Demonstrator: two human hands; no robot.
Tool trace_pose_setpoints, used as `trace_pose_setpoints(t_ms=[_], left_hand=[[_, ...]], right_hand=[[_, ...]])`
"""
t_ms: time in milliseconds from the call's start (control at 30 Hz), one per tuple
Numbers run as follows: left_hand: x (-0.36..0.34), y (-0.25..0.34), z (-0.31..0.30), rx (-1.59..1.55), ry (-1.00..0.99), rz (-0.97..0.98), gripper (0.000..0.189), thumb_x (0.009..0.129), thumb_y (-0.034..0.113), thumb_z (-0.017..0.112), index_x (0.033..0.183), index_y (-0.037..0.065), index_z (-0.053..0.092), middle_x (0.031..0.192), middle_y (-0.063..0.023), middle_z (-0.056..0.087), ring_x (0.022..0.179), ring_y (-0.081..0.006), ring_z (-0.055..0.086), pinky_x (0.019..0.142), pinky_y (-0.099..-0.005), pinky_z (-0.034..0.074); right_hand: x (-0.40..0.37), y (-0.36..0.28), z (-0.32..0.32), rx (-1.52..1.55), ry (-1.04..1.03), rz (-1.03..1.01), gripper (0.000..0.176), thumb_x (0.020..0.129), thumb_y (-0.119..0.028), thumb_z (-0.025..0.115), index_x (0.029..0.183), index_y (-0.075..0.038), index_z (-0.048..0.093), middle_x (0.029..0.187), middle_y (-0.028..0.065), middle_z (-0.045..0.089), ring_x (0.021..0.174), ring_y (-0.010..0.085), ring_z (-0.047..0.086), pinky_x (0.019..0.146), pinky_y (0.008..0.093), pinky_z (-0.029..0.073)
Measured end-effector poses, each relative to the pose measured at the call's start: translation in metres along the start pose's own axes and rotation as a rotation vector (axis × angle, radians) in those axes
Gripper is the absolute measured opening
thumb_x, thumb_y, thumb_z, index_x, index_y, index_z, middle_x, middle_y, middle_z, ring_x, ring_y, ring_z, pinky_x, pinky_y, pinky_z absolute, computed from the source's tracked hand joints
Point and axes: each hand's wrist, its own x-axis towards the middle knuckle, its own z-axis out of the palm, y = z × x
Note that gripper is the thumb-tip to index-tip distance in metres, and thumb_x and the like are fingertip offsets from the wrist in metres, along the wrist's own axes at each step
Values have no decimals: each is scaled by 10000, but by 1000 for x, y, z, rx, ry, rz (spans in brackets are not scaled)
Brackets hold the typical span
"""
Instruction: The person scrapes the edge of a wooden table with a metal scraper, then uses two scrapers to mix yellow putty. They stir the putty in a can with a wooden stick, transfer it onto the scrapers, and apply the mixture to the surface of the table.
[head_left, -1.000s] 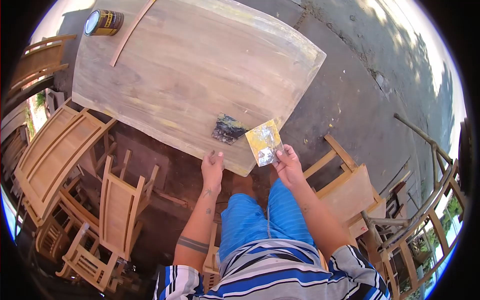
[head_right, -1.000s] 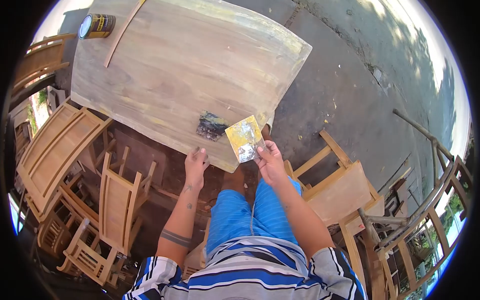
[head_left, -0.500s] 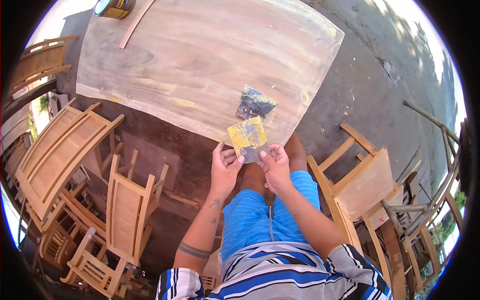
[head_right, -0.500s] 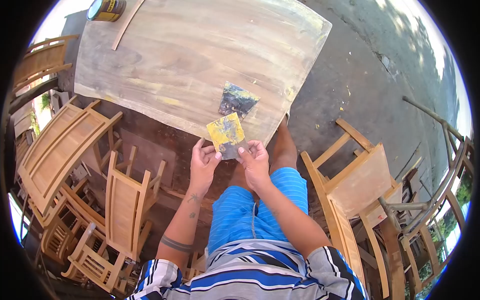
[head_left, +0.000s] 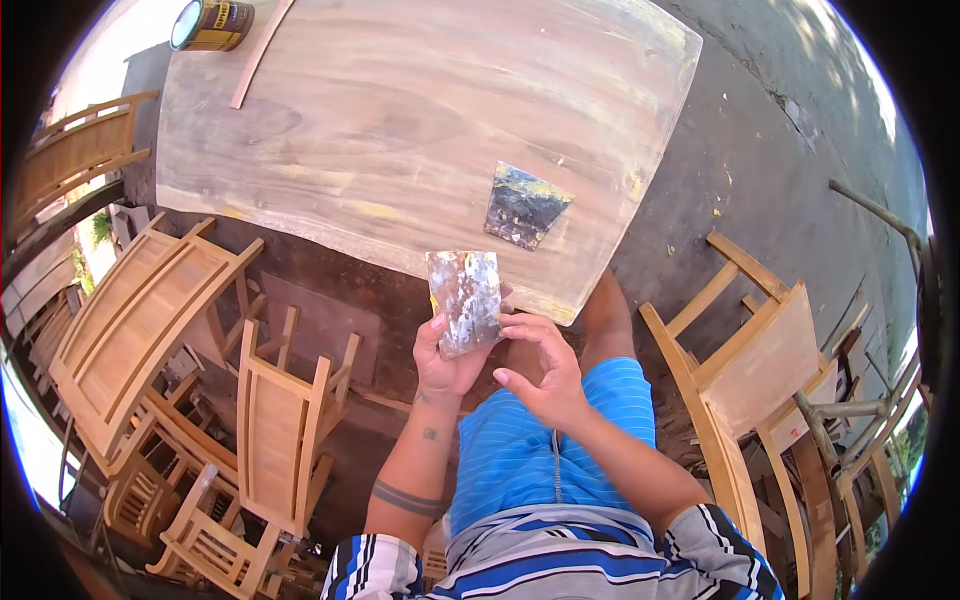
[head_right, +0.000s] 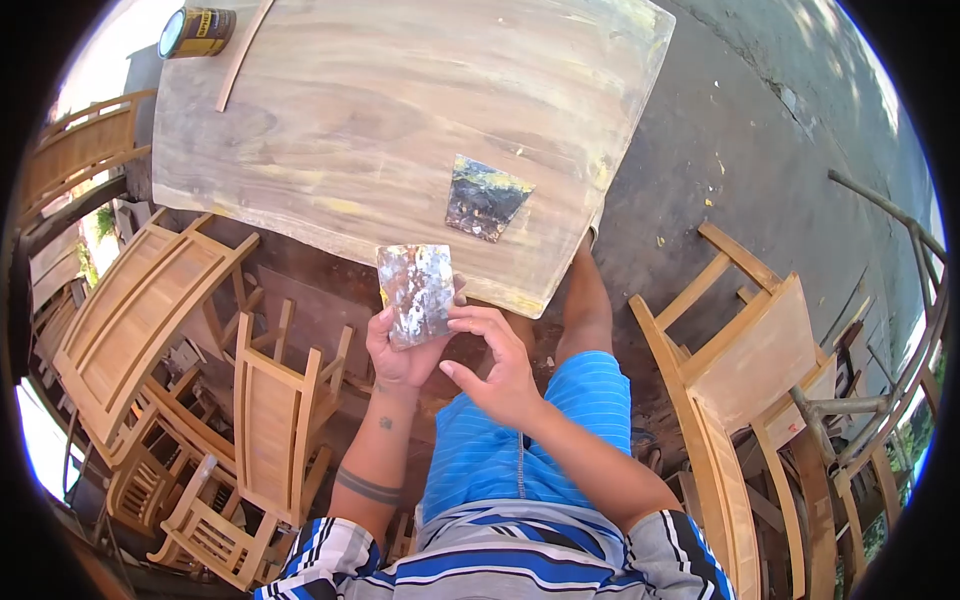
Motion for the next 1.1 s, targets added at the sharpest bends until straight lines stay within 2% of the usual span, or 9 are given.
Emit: trace_pose_setpoints(t_ms=[133,333,500,600,700,800,900,1000,1100], left_hand=[[-1,5,7,-112,-105,-109,836,822,480,605,1472,25,340,1390,-266,470,1205,-377,547,961,-527,492],[-5,-3,3,-188,-148,-149,809,835,482,600,1486,78,341,1410,-225,469,1226,-394,532,911,-595,509],[-8,-6,0,-243,-140,-163,794,840,457,599,1501,114,325,1447,-188,445,1273,-400,497,922,-644,485],[-10,-7,5,-28,-114,-173,856,847,536,608,1536,190,237,1483,-188,385,1301,-407,466,913,-655,493],[-13,-9,12,-36,-102,-181,926,848,657,575,1544,164,215,1522,-198,331,1354,-422,408,937,-672,472],[-8,-6,16,-83,-206,-163,1012,829,739,544,1536,85,236,1505,-224,365,1353,-414,422,1025,-662,398],[-8,-4,7,99,-215,-177,1014,835,727,552,1522,47,246,1459,-238,426,1294,-417,491,1006,-621,449],[-4,-3,4,202,-163,-121,990,842,665,610,1499,10,266,1383,-233,513,1193,-399,585,929,-545,544],[0,-4,6,215,-210,-65,824,899,510,644,1449,-19,335,1301,-215,581,1081,-367,654,799,-477,615]], right_hand=[[2,26,-9,197,319,257,262,920,-60,649,1161,18,583,1162,116,616,1070,174,599,942,314,485],[29,8,-13,372,252,419,273,951,-134,651,1162,28,587,1043,84,659,928,117,620,846,275,513],[31,9,-20,453,150,459,164,942,-151,672,1018,-12,629,941,22,662,877,65,601,794,241,500],[30,6,-23,446,154,435,131,938,-150,677,949,-30,628,909,14,660,838,56,597,753,235,500],[28,6,-25,398,200,382,140,938,-139,674,914,-19,607,858,32,662,770,71,617,667,237,542],[28,9,-26,534,258,417,144,931,-133,680,896,-21,597,833,45,667,738,87,629,642,248,555],[27,19,-26,721,296,507,137,923,-131,689,882,-38,597,838,50,672,736,96,630,665,259,536],[29,23,-26,757,322,516,130,920,-134,694,880,-55,599,840,47,672,738,97,627,689,261,514],[29,22,-26,744,285,526,134,920,-139,695,886,-55,597,837,41,667,753,92,620,704,250,504]])
